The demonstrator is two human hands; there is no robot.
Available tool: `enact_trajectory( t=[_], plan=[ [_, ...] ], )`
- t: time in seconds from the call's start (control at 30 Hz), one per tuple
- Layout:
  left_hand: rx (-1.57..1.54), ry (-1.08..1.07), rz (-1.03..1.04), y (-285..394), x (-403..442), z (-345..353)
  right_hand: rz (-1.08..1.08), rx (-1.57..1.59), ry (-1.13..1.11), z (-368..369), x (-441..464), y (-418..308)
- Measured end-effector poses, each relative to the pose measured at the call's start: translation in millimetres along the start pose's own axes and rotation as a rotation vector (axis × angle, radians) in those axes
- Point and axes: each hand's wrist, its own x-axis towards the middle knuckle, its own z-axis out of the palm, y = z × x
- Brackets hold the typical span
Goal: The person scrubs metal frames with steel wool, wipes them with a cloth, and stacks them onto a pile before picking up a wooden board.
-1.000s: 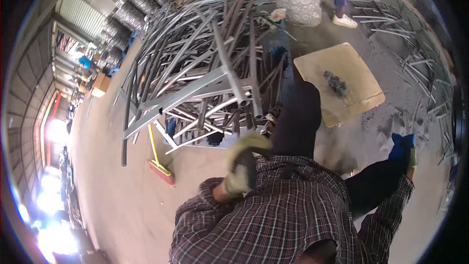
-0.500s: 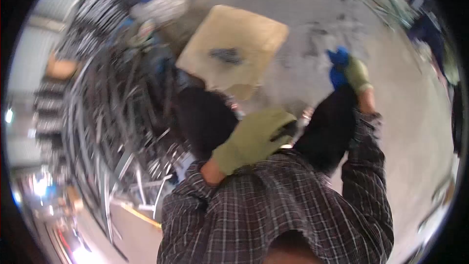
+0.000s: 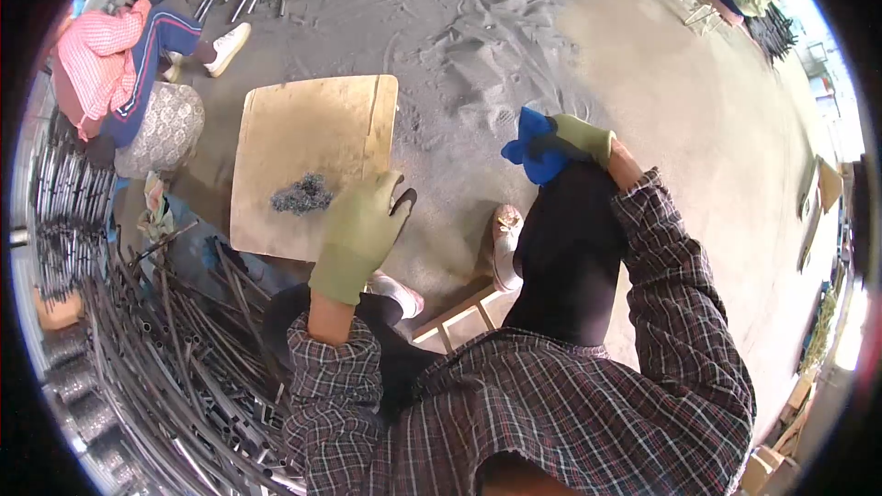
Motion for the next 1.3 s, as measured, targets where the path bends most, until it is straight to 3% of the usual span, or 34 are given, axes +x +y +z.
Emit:
enact_trajectory(
  t=[0.07, 0.13, 0.17, 0.2, 0.27, 0.4, 0.5, 0.6, 0.7, 0.77, 0.8, 0.87, 0.97, 1.2, 1.3],
  plan=[
    [0.014, -0.071, 0.039, -22, -3, 19, 0.042, 0.024, -0.018, 5, 5, -4],
    [0.003, -0.124, 0.189, -39, -6, 45, -0.020, -0.197, 0.032, 12, 21, 32],
    [0.047, -0.246, 0.123, -34, -6, 48, -0.048, -0.323, 0.072, 6, 26, 42],
    [0.086, -0.364, 0.055, -26, -8, 53, 0.046, -0.411, 0.012, 5, 14, -1],
    [0.110, -0.491, 0.053, -19, -8, 66, -0.132, -0.569, 0.192, 13, 13, 0],
    [-0.003, -0.311, 0.176, -6, -9, 60, -0.148, -0.841, 0.171, 43, 6, -61],
    [-0.034, -0.280, 0.165, -5, -6, 46, -0.176, -0.727, -0.081, 71, -4, -94],
    [-0.311, -0.175, 0.123, -9, -7, 25, -0.182, -0.548, -0.328, 76, -6, -116],
    [-0.742, 0.048, 0.183, 45, -19, -72, -0.001, -0.590, -0.166, 84, 14, -79],
    [-0.913, 0.161, 0.244, 77, -56, -112, -0.025, -0.694, -0.183, 90, 33, -60],
    [-0.881, 0.109, 0.300, 78, -76, -130, -0.038, -0.754, -0.207, 89, 40, -59],
    [-0.821, 0.000, 0.410, 78, -116, -159, 0.042, -0.509, -0.196, 91, 41, -67],
    [-0.812, -0.090, 0.471, 90, -141, -166, -0.119, -0.466, -0.273, 89, 23, -83],
    [-0.885, -0.056, 0.441, 103, -148, -168, -0.175, -0.721, -0.255, 77, 15, -116],
    [-0.922, -0.038, 0.406, 101, -156, -171, -0.250, -0.570, -0.196, 90, 27, -95]
  ],
)
